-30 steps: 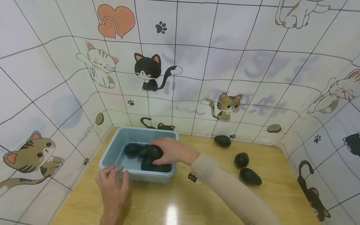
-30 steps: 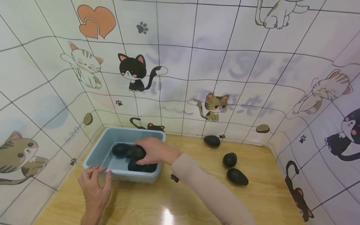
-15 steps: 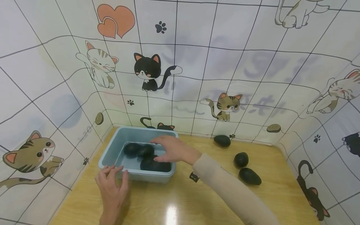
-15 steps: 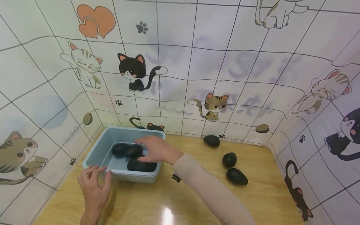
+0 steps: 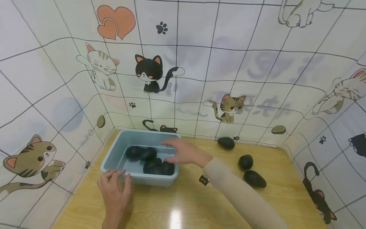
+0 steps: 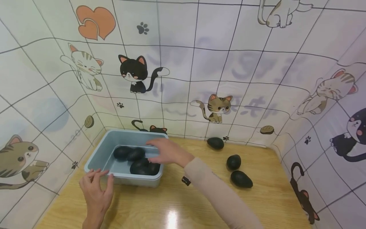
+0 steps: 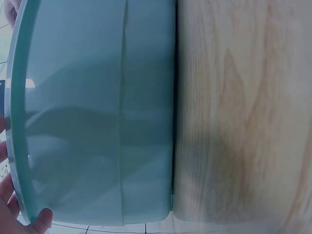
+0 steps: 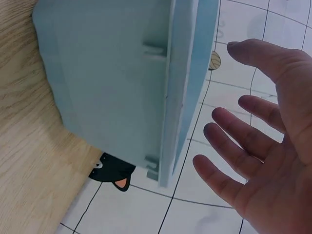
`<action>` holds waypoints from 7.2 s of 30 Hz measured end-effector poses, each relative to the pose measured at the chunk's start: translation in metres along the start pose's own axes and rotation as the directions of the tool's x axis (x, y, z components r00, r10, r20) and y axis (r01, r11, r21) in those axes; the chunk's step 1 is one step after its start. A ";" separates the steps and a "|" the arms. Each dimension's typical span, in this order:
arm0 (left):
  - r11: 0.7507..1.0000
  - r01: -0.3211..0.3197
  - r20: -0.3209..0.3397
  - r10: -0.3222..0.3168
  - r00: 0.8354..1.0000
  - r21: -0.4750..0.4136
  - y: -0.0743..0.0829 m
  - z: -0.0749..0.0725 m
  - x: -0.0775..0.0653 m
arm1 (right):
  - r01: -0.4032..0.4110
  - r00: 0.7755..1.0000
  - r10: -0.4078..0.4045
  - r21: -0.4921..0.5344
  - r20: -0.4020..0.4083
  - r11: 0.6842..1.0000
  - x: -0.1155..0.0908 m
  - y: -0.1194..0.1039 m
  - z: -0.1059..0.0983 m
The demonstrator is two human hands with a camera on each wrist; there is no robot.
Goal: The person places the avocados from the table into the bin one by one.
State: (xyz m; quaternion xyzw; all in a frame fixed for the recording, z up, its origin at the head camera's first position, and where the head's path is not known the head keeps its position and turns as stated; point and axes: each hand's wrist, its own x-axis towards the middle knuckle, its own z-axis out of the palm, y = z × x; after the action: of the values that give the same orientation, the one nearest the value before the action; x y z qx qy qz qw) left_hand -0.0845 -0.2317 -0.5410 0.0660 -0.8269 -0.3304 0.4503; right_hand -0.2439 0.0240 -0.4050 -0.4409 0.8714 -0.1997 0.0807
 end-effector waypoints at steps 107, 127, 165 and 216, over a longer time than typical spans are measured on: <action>1.000 0.021 0.000 -0.021 1.000 -0.009 -0.003 0.000 -0.002 | -0.417 0.896 0.432 0.137 -0.107 0.899 -0.056 0.158 0.024; 0.999 0.033 0.012 -0.033 0.999 0.006 -0.004 0.000 -0.002 | -0.448 0.832 0.482 0.182 -0.273 0.875 -0.080 0.193 0.025; 0.999 0.043 0.008 -0.043 0.999 -0.002 -0.002 0.001 -0.002 | -0.632 0.717 0.629 0.101 -0.299 0.768 -0.125 0.236 0.030; 0.999 0.036 0.006 -0.036 0.999 0.003 -0.003 0.000 0.000 | -0.500 0.818 0.501 0.081 -0.281 0.862 -0.117 0.213 0.024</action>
State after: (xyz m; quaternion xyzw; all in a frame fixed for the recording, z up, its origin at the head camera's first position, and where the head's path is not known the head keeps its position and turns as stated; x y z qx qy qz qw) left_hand -0.0853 -0.2338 -0.5431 0.0804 -0.8273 -0.3375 0.4419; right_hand -0.3234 0.2245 -0.5200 -0.1619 0.9582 -0.2360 0.0014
